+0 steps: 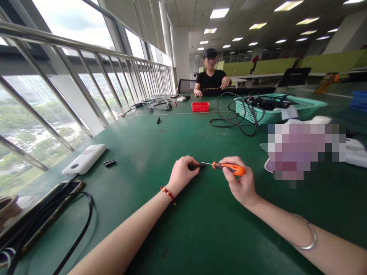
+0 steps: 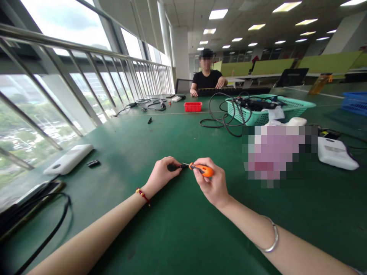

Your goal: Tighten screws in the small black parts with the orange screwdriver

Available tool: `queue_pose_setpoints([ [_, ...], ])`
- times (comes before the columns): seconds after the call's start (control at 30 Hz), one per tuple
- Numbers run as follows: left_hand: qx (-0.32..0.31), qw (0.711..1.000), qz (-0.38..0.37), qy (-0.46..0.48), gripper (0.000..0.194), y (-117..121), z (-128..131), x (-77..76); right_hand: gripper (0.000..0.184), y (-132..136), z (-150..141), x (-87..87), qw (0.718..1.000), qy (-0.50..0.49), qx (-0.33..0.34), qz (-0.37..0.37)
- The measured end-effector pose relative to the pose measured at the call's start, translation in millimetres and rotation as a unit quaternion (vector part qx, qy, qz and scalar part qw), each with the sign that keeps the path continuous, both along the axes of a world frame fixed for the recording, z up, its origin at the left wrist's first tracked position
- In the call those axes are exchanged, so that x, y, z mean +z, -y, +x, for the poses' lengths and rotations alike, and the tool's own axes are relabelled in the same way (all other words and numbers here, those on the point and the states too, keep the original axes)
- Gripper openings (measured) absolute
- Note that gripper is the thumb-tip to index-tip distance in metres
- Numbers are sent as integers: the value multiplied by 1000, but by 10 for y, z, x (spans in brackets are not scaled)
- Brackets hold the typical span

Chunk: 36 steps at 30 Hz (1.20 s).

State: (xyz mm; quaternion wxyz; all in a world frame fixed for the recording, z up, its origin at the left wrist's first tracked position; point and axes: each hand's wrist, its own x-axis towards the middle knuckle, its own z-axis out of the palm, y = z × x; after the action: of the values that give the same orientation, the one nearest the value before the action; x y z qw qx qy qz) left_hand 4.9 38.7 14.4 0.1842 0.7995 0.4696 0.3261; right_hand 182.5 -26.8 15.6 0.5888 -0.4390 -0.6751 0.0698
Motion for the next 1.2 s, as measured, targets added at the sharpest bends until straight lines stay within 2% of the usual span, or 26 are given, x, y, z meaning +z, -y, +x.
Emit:
queue_pose_setpoints([
  [0.43,-15,1000,-9,14,7,-17,-12,-12,11,-4,13,-63,999,-37,19,-9],
  [0.77,-39,999,-2,10,14,-35,-26,-22,10,-5,23,-69,999,-33,19,-8],
  [1.2,-31,999,-10,23,14,-18,-17,-11,12,26,12,-43,999,-3,41,14],
])
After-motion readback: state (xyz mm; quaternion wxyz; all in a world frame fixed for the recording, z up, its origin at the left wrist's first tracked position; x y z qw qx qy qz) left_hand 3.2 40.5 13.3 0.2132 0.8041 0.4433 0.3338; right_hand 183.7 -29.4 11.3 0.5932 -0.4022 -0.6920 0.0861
